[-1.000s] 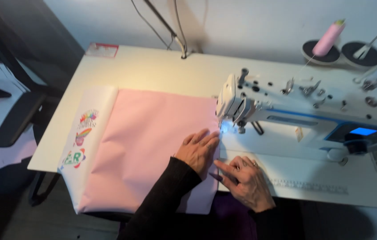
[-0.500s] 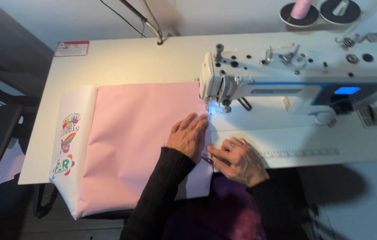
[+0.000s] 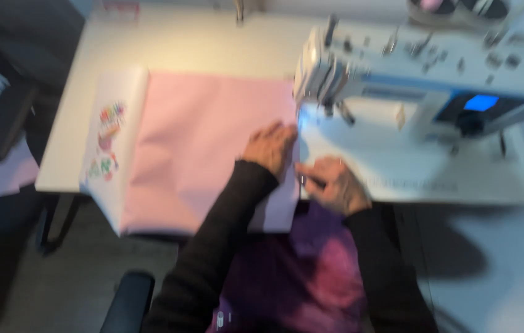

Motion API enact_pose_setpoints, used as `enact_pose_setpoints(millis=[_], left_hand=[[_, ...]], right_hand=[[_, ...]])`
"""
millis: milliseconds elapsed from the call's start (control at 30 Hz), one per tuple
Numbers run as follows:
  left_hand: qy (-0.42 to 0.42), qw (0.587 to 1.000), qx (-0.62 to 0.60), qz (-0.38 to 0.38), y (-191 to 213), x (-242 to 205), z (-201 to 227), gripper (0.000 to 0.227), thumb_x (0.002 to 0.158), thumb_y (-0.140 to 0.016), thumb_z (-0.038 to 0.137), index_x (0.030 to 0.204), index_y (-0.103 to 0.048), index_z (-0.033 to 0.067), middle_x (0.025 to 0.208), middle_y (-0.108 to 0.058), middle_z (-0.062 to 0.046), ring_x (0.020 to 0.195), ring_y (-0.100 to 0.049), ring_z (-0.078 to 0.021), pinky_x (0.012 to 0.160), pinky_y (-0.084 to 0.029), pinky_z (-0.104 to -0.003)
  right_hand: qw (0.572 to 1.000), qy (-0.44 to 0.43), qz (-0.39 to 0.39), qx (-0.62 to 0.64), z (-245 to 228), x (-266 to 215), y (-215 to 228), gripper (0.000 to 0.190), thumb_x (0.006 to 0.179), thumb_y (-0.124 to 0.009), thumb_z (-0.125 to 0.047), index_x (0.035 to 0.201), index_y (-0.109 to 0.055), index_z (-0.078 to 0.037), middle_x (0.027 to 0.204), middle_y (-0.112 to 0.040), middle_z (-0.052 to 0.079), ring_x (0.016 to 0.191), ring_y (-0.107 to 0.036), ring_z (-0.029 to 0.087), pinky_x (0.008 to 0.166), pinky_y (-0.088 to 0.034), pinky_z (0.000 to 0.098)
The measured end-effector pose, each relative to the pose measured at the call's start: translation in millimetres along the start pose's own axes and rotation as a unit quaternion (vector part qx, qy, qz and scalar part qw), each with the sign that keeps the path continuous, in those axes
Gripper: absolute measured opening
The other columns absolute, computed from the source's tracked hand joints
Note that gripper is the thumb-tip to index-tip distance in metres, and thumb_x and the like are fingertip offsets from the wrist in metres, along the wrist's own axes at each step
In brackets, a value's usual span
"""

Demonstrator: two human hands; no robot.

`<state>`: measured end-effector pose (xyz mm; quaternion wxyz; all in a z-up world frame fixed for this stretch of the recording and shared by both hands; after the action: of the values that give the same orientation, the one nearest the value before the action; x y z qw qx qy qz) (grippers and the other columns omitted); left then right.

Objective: Sewing the edges of a pink and black bag using an industrial sewing machine.

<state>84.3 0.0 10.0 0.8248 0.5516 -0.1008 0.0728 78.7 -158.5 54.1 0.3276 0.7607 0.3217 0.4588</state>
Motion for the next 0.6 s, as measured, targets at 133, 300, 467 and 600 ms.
enact_pose_setpoints(millis=[133, 300, 467, 600], left_hand=[[-0.003, 1.0, 0.017, -0.016, -14, 2, -5, 0.04, 0.108, -0.034, 0.037, 0.146, -0.046, 0.037, 0.158, -0.047, 0.017, 0.154, -0.035, -0.0177, 0.119, -0.035, -0.052], [-0.007, 1.0, 0.013, -0.022, 16, -4, 13, 0.036, 0.108, -0.037, 0.028, 0.14, -0.052, 0.0317, 0.155, -0.052, 0.011, 0.15, -0.039, -0.022, 0.115, -0.038, -0.05], [-0.019, 1.0, 0.005, -0.016, 10, 2, 7, 0.028, 0.111, -0.036, 0.035, 0.135, -0.049, 0.0303, 0.153, -0.05, 0.011, 0.147, -0.041, -0.0243, 0.11, -0.04, -0.05], [-0.017, 0.999, -0.014, -0.027, 28, -2, 16, 0.026, 0.112, -0.036, 0.029, 0.135, -0.048, 0.0269, 0.155, -0.048, 0.009, 0.149, -0.039, -0.0255, 0.116, -0.036, -0.049]], right_hand=[[0.999, -0.038, -0.022, 0.003, 4, 0, 0, 0.038, 0.09, -0.066, -0.035, 0.126, -0.077, -0.03, 0.071, -0.059, 0.006, 0.071, -0.065, 0.033, 0.071, -0.05, 0.0452], [0.999, -0.031, -0.025, 0.014, 7, -2, 0, 0.037, 0.09, -0.067, -0.037, 0.125, -0.078, -0.03, 0.069, -0.057, 0.004, 0.069, -0.063, 0.031, 0.072, -0.051, 0.043], [0.997, -0.064, -0.037, 0.017, 12, 3, 1, 0.038, 0.092, -0.066, -0.036, 0.129, -0.076, -0.034, 0.066, -0.051, 0.0, 0.066, -0.06, 0.025, 0.071, -0.049, 0.0393], [0.996, -0.069, -0.038, 0.034, 9, 5, 2, 0.038, 0.094, -0.064, -0.036, 0.13, -0.075, -0.033, 0.067, -0.048, -0.001, 0.065, -0.058, 0.024, 0.073, -0.048, 0.0372]])
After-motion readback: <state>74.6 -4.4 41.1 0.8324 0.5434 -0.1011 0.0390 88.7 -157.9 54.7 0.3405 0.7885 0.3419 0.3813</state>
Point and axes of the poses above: each hand's wrist, its own x-axis towards the middle knuckle, its own y-axis out of the back of the hand, z = x × y, the point moved 8 cm from there along x, towards the middle knuckle
